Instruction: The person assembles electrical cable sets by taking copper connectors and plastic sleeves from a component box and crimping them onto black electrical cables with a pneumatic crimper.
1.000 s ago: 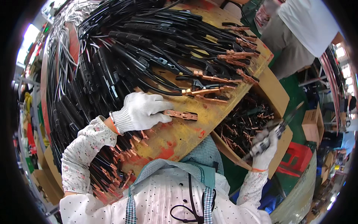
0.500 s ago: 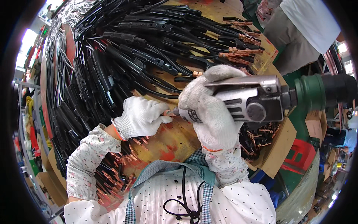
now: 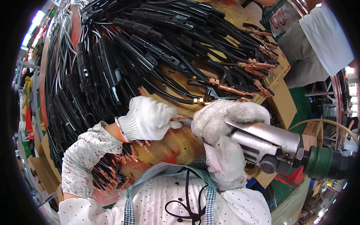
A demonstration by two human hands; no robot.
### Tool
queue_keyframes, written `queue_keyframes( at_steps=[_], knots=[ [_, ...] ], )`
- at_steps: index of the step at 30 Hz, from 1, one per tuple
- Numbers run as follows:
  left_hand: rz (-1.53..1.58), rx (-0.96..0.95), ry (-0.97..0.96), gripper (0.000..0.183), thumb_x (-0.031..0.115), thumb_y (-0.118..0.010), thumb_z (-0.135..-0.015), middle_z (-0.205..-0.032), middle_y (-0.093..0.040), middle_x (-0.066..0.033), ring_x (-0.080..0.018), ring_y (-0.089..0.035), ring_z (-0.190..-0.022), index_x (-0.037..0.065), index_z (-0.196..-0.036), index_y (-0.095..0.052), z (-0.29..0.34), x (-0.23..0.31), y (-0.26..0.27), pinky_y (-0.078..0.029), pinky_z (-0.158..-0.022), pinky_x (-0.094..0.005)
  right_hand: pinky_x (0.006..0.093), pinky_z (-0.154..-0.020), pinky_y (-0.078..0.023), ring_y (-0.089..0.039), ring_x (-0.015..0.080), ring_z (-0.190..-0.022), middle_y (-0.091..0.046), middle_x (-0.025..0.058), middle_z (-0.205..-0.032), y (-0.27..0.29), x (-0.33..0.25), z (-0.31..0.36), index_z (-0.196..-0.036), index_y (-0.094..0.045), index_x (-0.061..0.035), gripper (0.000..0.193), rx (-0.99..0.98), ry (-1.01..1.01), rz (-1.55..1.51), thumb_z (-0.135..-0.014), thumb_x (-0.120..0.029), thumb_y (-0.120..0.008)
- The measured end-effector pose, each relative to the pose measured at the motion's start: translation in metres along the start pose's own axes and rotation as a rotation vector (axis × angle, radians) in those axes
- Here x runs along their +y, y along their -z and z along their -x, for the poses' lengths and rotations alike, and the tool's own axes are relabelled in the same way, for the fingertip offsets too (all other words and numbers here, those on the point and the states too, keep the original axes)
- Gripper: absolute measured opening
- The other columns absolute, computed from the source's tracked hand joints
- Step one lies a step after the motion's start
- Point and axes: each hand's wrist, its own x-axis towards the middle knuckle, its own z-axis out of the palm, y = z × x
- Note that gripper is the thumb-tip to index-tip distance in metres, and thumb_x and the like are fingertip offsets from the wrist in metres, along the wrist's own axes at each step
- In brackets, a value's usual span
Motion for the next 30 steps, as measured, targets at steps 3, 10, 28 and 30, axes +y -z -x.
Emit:
queue_keyframes(
  at_steps=[3, 10, 28, 30],
  knots=[
    [-0.024, 0.026, -0.015, 0.027, 0.042, -0.068, -0.083, -0.064, -0.066, -0.0036, -0.0258, -0.066, -0.057, 0.015, -0.083, -0.069, -0.001, 0.001, 0.000, -0.046, -0.046, -0.0403, 0.0310, -0.037, -0.033, -0.038, 0.0140, -0.039, -0.040, -0.0017, -0.051, -0.010, -0.001, -0.006, -0.125, -0.054, -0.0064, 0.041, -0.092, -0.007, -0.246, -0.088, -0.021, -0.065],
    [0.045, -0.067, 0.049, 0.032, 0.046, -0.064, -0.087, -0.076, -0.071, -0.0051, -0.0274, -0.071, -0.072, 0.014, -0.086, -0.071, -0.002, 0.001, 0.001, -0.052, -0.052, -0.0457, 0.0366, -0.045, -0.042, -0.050, 0.0206, -0.051, -0.049, 0.0042, -0.058, -0.028, -0.004, -0.013, -0.111, -0.051, -0.0073, 0.031, -0.046, 0.005, -0.163, -0.089, -0.023, -0.067],
    [-0.036, 0.162, -0.055, 0.019, 0.037, -0.070, -0.078, -0.068, -0.068, -0.0034, -0.0253, -0.068, -0.061, 0.018, -0.079, -0.071, -0.007, 0.001, -0.013, -0.049, -0.050, -0.0406, 0.0430, -0.071, -0.053, -0.060, 0.0270, -0.077, -0.061, 0.0143, -0.082, -0.012, -0.015, -0.001, -0.109, -0.049, -0.0063, 0.035, -0.090, -0.075, -0.352, -0.088, -0.015, -0.075],
    [-0.048, 0.093, -0.053, 0.023, 0.038, -0.070, -0.079, -0.066, -0.066, -0.0050, -0.0277, -0.066, -0.059, 0.016, -0.071, -0.068, -0.008, 0.007, -0.007, -0.049, -0.050, -0.0419, 0.0410, -0.069, -0.050, -0.056, 0.0247, -0.076, -0.058, 0.0128, -0.081, -0.009, -0.024, -0.004, -0.113, -0.048, -0.0075, 0.034, -0.087, -0.139, -0.446, -0.087, -0.011, -0.069]
  ],
)
